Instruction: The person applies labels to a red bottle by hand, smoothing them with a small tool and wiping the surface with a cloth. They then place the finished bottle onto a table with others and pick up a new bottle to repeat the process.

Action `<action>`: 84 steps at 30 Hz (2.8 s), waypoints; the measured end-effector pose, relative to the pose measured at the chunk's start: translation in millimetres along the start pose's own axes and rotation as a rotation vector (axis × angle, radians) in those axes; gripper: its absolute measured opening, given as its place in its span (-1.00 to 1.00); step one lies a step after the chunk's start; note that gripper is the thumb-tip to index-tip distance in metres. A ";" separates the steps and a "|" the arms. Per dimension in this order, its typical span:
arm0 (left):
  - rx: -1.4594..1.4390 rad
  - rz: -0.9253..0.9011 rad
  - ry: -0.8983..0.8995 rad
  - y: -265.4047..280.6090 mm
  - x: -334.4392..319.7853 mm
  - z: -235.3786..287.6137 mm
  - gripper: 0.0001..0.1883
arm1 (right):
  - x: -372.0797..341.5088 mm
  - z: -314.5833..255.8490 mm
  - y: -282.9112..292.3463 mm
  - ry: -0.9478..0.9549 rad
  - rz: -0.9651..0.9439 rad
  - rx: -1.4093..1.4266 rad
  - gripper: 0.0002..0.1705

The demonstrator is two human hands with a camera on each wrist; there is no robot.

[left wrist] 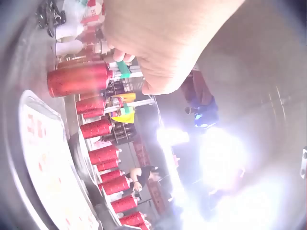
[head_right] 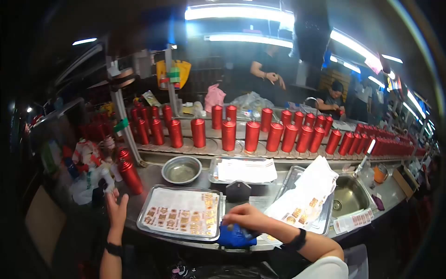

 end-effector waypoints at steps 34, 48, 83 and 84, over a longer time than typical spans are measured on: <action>-0.300 -0.206 -0.065 -53.5 53.0 133.7 -0.23 | -68.4 81.3 117.2 0.057 0.542 0.211 -0.80; -1.181 -1.187 0.660 -180.4 -78.3 286.7 -0.41 | -51.7 45.8 64.6 0.382 0.165 -0.367 0.12; -0.518 -1.230 0.175 -252.5 -64.4 146.7 -0.59 | -30.9 81.6 50.9 0.262 0.164 -0.549 0.14; -0.414 -1.130 -0.010 -249.2 -53.5 135.4 -0.62 | -31.2 80.5 50.8 0.221 0.170 -0.548 0.14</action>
Point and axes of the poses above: each hand's wrist, its own x-axis towards the middle knuckle, its own y-axis out of the back of the hand, z = x × y, the point moved 3 cm from there along x, towards the middle knuckle, and after that the axes turned 12 degrees about x, right-handed, at the moved point
